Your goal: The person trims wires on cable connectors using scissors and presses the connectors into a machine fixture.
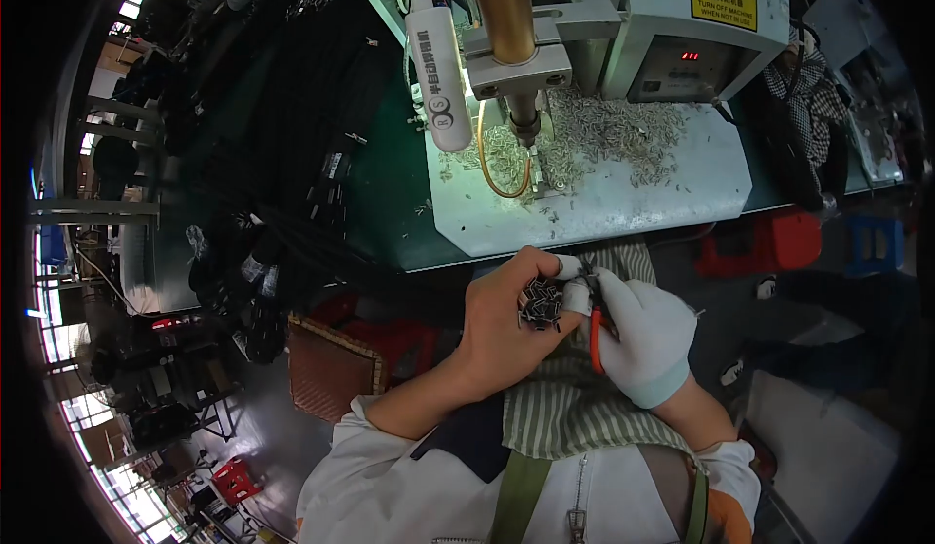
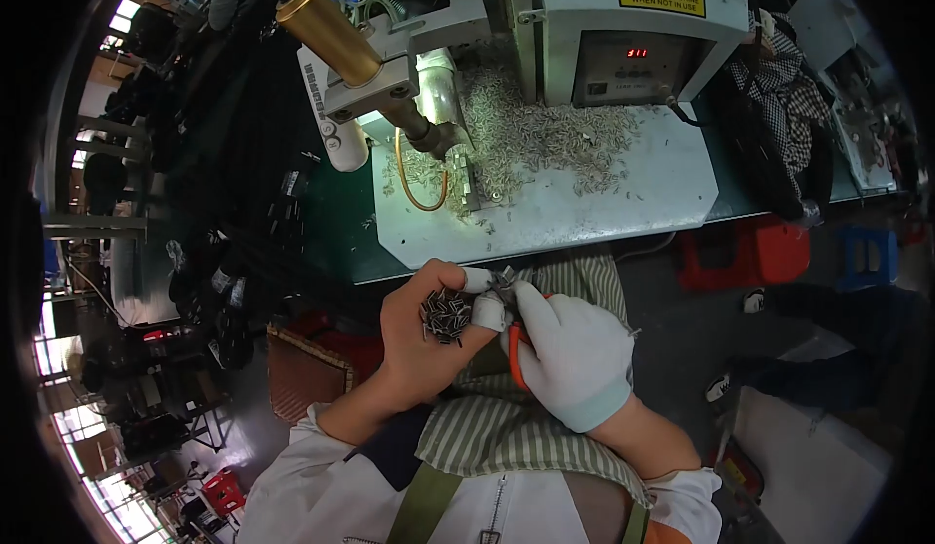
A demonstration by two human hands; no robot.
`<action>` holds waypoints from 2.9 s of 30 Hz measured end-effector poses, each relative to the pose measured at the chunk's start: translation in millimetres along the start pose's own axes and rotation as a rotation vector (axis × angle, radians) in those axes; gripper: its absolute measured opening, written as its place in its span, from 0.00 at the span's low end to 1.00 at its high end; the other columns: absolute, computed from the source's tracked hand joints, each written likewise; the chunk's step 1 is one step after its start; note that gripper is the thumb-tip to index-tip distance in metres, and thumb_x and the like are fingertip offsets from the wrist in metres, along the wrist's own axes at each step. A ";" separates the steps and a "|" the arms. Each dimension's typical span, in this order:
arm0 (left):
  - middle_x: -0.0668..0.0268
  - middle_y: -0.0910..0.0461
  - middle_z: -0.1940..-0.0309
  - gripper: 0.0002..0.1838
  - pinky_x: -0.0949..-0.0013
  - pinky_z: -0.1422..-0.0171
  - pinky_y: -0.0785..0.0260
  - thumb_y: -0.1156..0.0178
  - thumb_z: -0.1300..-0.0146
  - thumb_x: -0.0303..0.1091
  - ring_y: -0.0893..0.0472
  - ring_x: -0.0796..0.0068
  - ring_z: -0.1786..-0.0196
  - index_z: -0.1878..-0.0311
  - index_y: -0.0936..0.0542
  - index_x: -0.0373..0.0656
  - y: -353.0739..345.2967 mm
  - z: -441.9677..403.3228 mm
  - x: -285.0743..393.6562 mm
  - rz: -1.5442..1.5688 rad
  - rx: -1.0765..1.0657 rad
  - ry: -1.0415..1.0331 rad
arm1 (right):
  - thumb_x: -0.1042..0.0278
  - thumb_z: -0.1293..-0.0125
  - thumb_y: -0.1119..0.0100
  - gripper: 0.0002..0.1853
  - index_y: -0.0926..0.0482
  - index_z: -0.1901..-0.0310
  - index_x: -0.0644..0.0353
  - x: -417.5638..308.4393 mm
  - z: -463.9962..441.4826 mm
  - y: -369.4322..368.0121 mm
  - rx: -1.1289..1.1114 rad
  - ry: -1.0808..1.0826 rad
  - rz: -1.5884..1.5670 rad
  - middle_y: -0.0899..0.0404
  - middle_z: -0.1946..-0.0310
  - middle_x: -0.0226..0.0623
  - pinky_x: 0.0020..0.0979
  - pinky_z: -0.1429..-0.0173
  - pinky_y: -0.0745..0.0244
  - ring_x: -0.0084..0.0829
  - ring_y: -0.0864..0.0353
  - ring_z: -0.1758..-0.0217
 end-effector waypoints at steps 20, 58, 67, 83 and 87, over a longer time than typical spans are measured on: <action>0.71 0.30 0.79 0.09 0.76 0.74 0.41 0.36 0.40 0.32 0.34 0.83 0.79 0.65 0.25 0.38 37.2 -84.1 -76.5 0.453 -0.225 0.473 | 0.64 0.34 0.46 0.13 0.28 0.72 0.66 66.4 -87.4 -69.0 -0.380 -0.438 -1.018 0.25 0.85 0.34 0.23 0.80 0.31 0.20 0.25 0.85; 0.62 0.22 0.50 0.21 0.66 0.45 0.28 0.33 0.43 0.31 0.22 0.69 0.49 0.47 0.24 0.40 47.1 -97.3 -80.0 -0.138 -0.316 0.067 | 0.67 0.39 0.44 0.13 0.27 0.74 0.69 71.6 -118.6 -91.7 -0.506 -0.448 -1.069 0.26 0.86 0.35 0.24 0.81 0.30 0.21 0.26 0.85; 0.75 0.34 0.81 0.11 0.78 0.79 0.44 0.36 0.45 0.34 0.36 0.84 0.83 0.65 0.28 0.43 35.1 -78.1 -76.9 0.369 -0.155 0.440 | 0.65 0.40 0.40 0.11 0.27 0.71 0.65 73.0 -100.0 -100.3 -0.493 -0.545 -1.114 0.24 0.84 0.37 0.29 0.83 0.29 0.29 0.24 0.86; 0.77 0.33 0.79 0.07 0.80 0.76 0.45 0.38 0.44 0.26 0.36 0.89 0.77 0.70 0.29 0.42 45.9 -49.5 -77.7 0.191 -0.019 0.351 | 0.66 0.35 0.46 0.09 0.27 0.67 0.64 70.3 -42.9 -68.7 -0.286 -0.468 -1.006 0.25 0.81 0.33 0.26 0.76 0.28 0.22 0.24 0.81; 0.73 0.30 0.78 0.07 0.79 0.77 0.45 0.38 0.41 0.27 0.35 0.86 0.80 0.62 0.26 0.38 47.5 -71.3 -80.5 0.377 -0.105 0.385 | 0.64 0.33 0.46 0.13 0.29 0.70 0.66 74.0 -66.0 -60.9 -0.251 -0.582 -1.147 0.25 0.83 0.35 0.24 0.77 0.29 0.21 0.24 0.82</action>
Point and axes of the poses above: each hand's wrist, its own z-axis away from the middle knuckle, its own y-axis out of the back of the hand, x = y × z, the point moved 9 cm from there along -z, towards the middle knuckle
